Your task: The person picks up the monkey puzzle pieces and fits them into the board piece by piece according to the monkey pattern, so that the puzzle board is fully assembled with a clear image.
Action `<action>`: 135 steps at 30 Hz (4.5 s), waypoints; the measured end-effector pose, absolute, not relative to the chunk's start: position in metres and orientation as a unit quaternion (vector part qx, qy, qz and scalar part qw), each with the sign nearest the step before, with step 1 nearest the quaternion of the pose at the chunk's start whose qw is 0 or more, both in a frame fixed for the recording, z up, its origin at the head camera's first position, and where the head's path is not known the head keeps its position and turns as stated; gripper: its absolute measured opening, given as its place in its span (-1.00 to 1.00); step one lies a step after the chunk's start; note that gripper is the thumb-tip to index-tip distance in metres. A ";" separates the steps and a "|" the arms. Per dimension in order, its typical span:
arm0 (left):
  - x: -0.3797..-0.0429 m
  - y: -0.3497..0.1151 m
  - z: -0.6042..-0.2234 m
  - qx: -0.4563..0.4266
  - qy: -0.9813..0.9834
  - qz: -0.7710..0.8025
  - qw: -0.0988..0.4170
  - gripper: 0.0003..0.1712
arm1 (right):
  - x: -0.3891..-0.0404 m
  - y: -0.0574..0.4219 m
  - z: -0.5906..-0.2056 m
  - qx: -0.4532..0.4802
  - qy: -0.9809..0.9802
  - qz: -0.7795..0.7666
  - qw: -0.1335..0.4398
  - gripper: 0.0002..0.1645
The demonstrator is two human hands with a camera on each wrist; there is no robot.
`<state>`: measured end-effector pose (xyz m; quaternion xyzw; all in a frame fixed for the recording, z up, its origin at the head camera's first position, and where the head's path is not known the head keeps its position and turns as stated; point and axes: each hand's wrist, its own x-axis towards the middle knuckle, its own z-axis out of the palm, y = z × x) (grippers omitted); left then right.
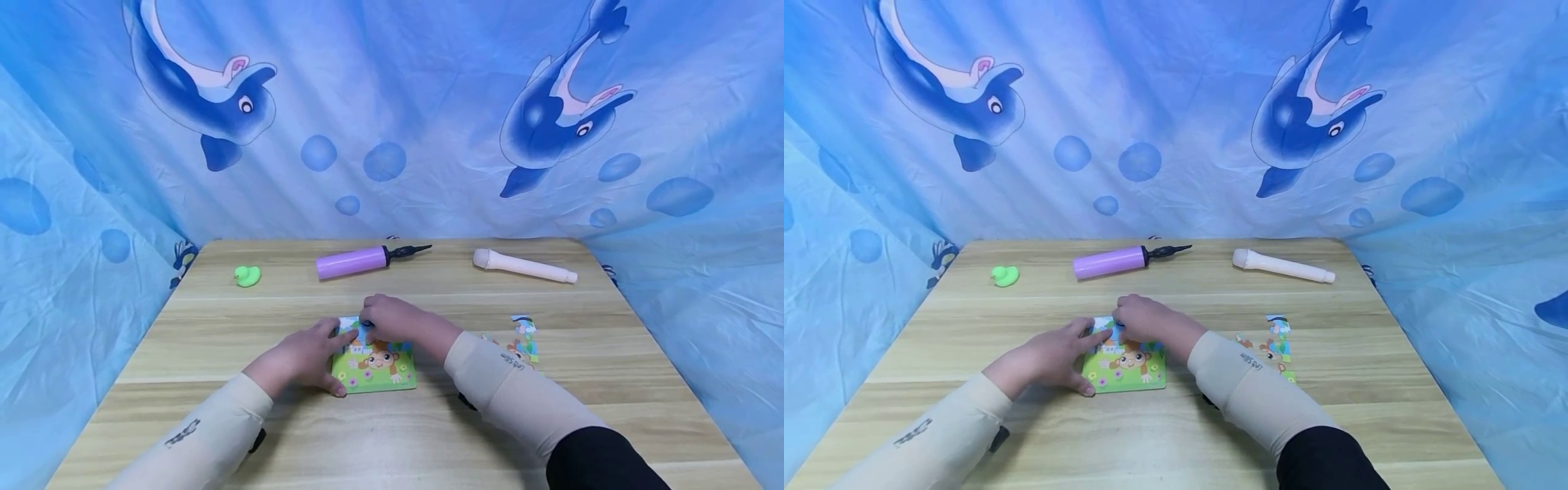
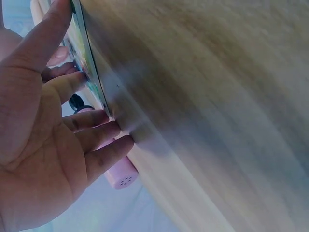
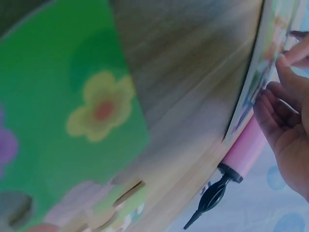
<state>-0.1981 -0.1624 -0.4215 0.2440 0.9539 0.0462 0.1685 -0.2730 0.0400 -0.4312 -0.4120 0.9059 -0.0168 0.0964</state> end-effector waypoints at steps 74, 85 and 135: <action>-0.196 -0.164 -0.424 0.242 0.955 0.051 0.164 0.23 | -0.291 0.194 -0.420 -0.333 0.940 -0.017 0.076 -0.72; -0.197 -0.164 -0.425 0.244 0.955 0.049 0.162 0.24 | -0.273 0.104 -0.409 -0.391 0.918 0.022 0.066 -0.64; -0.196 -0.168 -0.429 0.245 0.955 0.076 0.149 0.40 | -0.240 0.165 -0.415 -0.347 0.933 -0.055 0.076 -0.51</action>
